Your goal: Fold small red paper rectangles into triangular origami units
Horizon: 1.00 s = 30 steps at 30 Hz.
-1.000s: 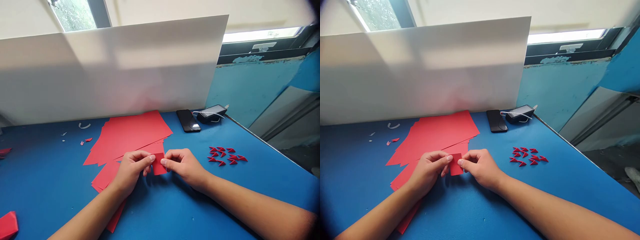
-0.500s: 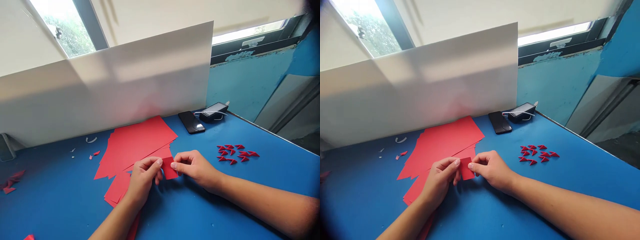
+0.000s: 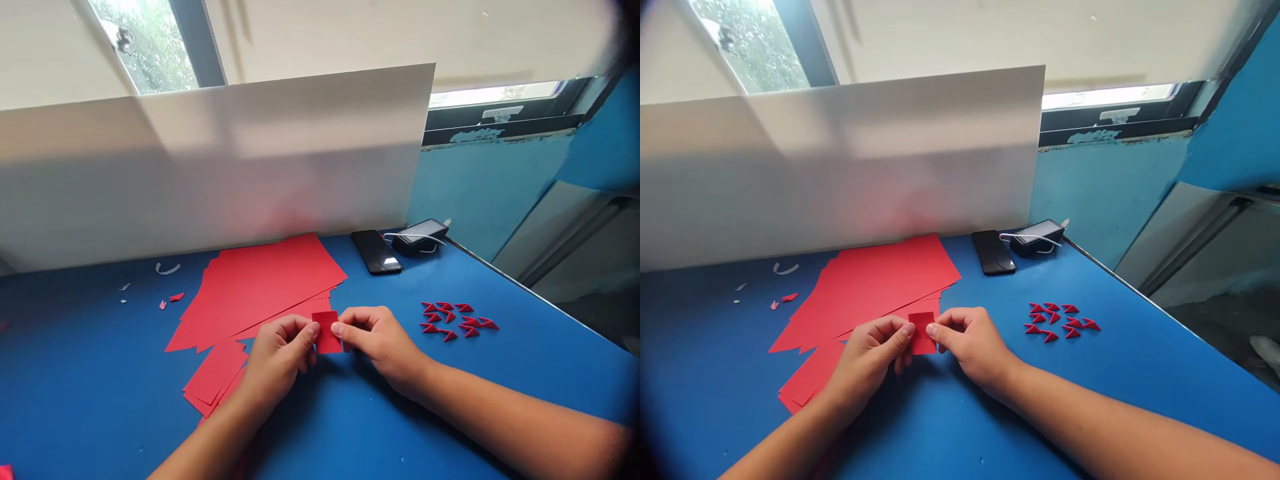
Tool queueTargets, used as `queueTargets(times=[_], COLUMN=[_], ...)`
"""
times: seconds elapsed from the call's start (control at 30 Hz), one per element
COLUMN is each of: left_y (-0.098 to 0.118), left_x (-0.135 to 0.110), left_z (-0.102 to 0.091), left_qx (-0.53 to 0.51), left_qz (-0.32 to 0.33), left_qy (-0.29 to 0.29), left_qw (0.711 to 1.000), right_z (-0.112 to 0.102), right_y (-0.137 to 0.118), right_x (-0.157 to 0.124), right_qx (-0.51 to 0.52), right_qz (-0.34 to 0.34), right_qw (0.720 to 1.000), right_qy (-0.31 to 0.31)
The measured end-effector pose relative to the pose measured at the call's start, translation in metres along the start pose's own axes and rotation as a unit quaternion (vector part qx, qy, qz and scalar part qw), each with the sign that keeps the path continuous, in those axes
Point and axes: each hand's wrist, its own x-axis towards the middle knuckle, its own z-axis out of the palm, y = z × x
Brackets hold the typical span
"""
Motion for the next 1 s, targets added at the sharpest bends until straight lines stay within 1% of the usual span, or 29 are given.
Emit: queueTargets(times=[0.13,0.23,0.33,0.47,0.57,0.83,0.9,1.0], left_y=[0.001,0.002,0.003,0.003,0.004,0.003,0.002,0.002], left_x=[-0.002,-0.004,-0.004,-0.002,-0.001,-0.004,-0.003,-0.002], left_z=[-0.001,-0.001,0.0,0.0,-0.001,0.001,0.001,0.0], left_qx=[0.013,0.03,0.036,0.02,0.015,0.045,0.041,0.041], left_qz=[0.008,0.001,-0.01,-0.014,-0.015,-0.01,-0.01,-0.007], left_qy=[-0.034,-0.058,-0.046,-0.024,-0.015,-0.048,-0.045,-0.031], left_qw=[0.999,0.998,0.998,0.999,1.0,0.998,0.998,0.999], right_z=[-0.001,-0.001,0.0,-0.001,-0.001,0.0,0.0,-0.001], right_y=[0.001,0.001,0.001,0.003,0.006,0.005,0.006,0.01], right_x=[0.0,0.0,0.0,0.002,0.003,0.002,0.003,0.005], right_qx=[0.004,0.001,0.008,0.027,0.047,0.036,0.048,0.094], right_qz=[-0.004,-0.008,-0.005,0.008,0.015,0.012,0.019,0.035], right_qw=[1.0,1.0,1.0,0.999,0.998,0.999,0.997,0.992], right_qy=[0.012,0.002,0.002,0.035,0.045,0.038,0.05,0.075])
